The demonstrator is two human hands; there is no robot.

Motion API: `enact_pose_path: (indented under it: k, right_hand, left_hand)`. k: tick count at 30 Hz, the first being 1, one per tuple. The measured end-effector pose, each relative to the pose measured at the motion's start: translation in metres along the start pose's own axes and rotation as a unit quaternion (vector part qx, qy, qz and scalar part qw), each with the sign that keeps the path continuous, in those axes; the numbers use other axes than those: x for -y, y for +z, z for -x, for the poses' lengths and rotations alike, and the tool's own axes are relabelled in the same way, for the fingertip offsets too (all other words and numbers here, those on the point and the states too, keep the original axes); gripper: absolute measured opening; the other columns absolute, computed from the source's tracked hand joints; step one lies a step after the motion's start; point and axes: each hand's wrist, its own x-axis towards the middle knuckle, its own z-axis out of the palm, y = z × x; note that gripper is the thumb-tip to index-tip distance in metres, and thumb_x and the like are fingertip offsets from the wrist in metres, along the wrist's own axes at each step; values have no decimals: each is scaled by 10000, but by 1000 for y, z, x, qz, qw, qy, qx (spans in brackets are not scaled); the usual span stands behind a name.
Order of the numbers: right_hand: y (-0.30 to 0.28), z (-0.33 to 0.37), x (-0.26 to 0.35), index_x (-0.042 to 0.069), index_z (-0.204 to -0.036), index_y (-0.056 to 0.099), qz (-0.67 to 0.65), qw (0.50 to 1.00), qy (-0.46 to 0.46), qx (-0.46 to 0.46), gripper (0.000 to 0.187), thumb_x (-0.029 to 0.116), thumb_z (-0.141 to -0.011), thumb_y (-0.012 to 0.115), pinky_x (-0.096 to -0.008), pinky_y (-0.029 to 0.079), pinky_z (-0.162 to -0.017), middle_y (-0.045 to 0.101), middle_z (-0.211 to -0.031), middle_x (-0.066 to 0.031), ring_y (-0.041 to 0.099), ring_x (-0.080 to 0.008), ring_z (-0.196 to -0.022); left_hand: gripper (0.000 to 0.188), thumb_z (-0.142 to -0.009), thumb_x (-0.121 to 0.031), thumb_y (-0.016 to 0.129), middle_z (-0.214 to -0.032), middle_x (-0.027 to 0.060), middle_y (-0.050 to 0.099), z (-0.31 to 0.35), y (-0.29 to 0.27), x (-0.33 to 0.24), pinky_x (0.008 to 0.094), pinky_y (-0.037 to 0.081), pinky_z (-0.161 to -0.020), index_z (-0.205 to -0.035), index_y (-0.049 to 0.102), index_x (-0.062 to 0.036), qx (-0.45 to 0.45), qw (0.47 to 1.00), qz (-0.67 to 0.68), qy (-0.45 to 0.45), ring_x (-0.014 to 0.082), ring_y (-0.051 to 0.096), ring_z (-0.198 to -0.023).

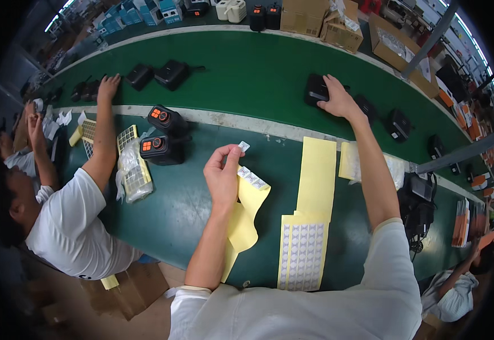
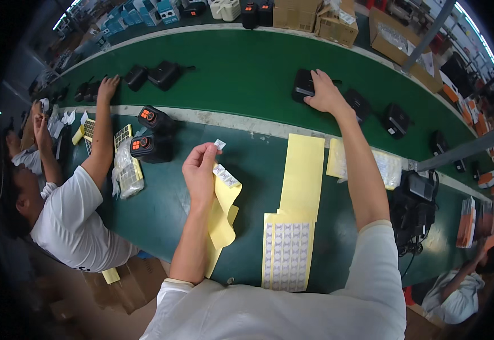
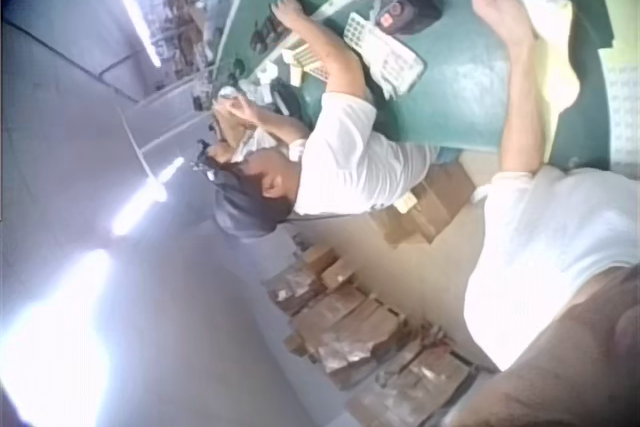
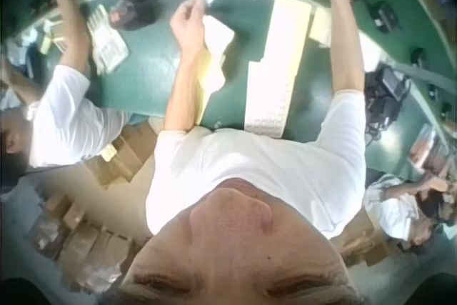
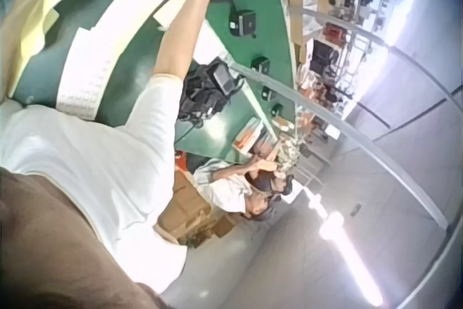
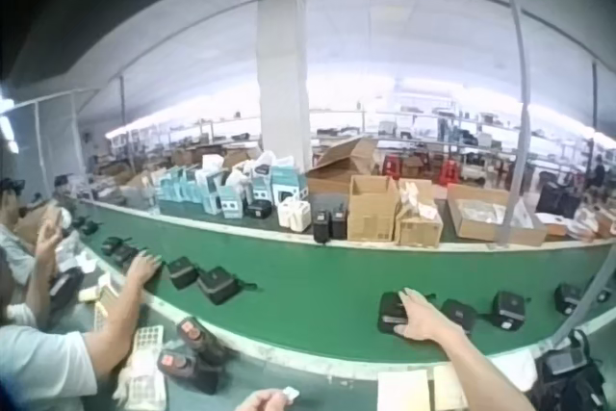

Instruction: The person applies small white labels to the back of black electronic devices by hand, taking the labels from a sheet and pressing them onto the devices.

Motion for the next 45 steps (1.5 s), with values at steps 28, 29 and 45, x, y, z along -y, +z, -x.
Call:
enact_pose_path:
  k: [28, 29, 45]
  right_hand:
    - [11, 113, 158, -9, -1309, 446, -572, 818, 30, 46, 765, 281, -704, 815, -321, 453, -907, 458, -1222, -170, 510, -230, -1107]
    - [11, 114, 159, -9, -1309, 446, -574, 817, 34, 46, 765, 281, -704, 815, -321, 453, -907, 458, -1222, -170, 510, -230, -1107]
    - [12, 118, 159, 10, -1283, 475, -472, 881, 11, -34, 771, 340, -671, 808, -345, 438, -946, 478, -1176, -156, 525, -272, -1120]
  left_hand:
    - [88, -891, -86, 627, -764, -3, 582, 27, 9, -22, 168, 353, -482, -903, 571, -18, 85, 996, 17, -25, 2, 479, -590]
    - [88, -891, -86, 627, -764, -3, 582, 27, 10, -21, 168, 353, -482, -903, 571, -18, 86, 996, 15, -28, 2, 479, -590]
    - [236, -843, -65, 680, -697, -7, 543, 22, 19, -6, 197, 362, -516, -983, 496, -18, -3, 992, -109, 67, 34, 470, -633]
